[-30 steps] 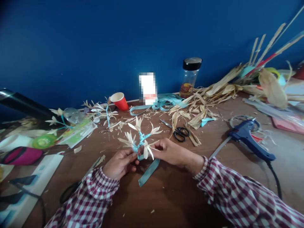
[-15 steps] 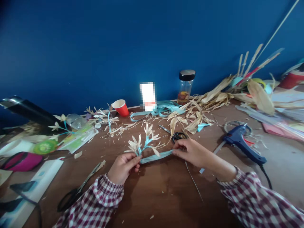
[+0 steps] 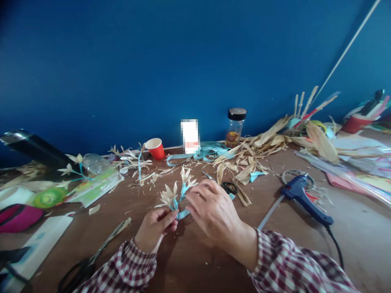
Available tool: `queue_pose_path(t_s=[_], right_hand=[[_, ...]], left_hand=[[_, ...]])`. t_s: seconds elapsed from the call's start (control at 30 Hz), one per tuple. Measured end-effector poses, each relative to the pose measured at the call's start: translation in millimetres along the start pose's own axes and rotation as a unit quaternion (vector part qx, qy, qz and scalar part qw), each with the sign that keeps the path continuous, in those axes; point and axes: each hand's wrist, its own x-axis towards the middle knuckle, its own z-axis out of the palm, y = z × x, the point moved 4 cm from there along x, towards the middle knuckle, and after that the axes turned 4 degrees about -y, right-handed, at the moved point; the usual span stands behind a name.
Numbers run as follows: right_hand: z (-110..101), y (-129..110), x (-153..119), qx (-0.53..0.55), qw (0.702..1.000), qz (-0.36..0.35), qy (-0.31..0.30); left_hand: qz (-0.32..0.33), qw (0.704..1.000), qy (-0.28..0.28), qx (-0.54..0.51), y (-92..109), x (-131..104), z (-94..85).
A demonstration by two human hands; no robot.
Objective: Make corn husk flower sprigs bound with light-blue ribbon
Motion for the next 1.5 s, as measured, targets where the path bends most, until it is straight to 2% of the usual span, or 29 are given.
queue_pose_path(t_s=[0.2,0.4,0.7,0.9,1.03,1.17,1.27,1.4,1.43,1.5], right_hand=[[22.1,-3.7,13.6,-0.028,0.999,0.017,-0.039],[21.0,-1.7,16.6,-0.038,0.999,0.015,-0.031],[23.9,4.8,20.9,-0.028,0.999,0.023,-0.016],[21.2,-2.2,22.2,-0.075,0.996,0.033,-0.020],[21.5,-10.6,25.3,-0.117,0.993,0.034,-0.011],[23.0,-15.9,28.8,-0.142,0.989,0.034,-0.010],[16.9,-18.1,28.8,-0.118,0.993,0.017,0.014],[-0.5,-18.6,18.9,-0.024,0.991,-0.017,0.129],[-1.4,-17.1,15.9,0.014,0.990,-0.018,0.140],[4.4,-11.4,12.4,0.098,0.988,0.003,0.123]], left_hand=[[0.037,0.998,0.011,-0.045,0.1,-1.8,-2.0],[0.072,0.997,0.004,-0.015,4.0,-3.7,-0.3],[0.091,0.995,0.033,-0.009,7.3,-7.4,0.5],[0.119,0.991,0.055,-0.032,6.0,-6.6,2.4],[0.141,0.985,0.093,-0.036,8.0,-8.8,3.0],[0.138,0.981,0.102,-0.092,8.9,-9.7,5.3],[0.120,0.974,0.087,-0.170,9.1,-7.2,5.9],[0.094,0.955,0.086,-0.267,13.2,-2.6,-0.5],[0.088,0.949,0.093,-0.288,14.7,-1.8,-3.0],[0.073,0.937,0.114,-0.322,17.1,-1.0,-7.3]])
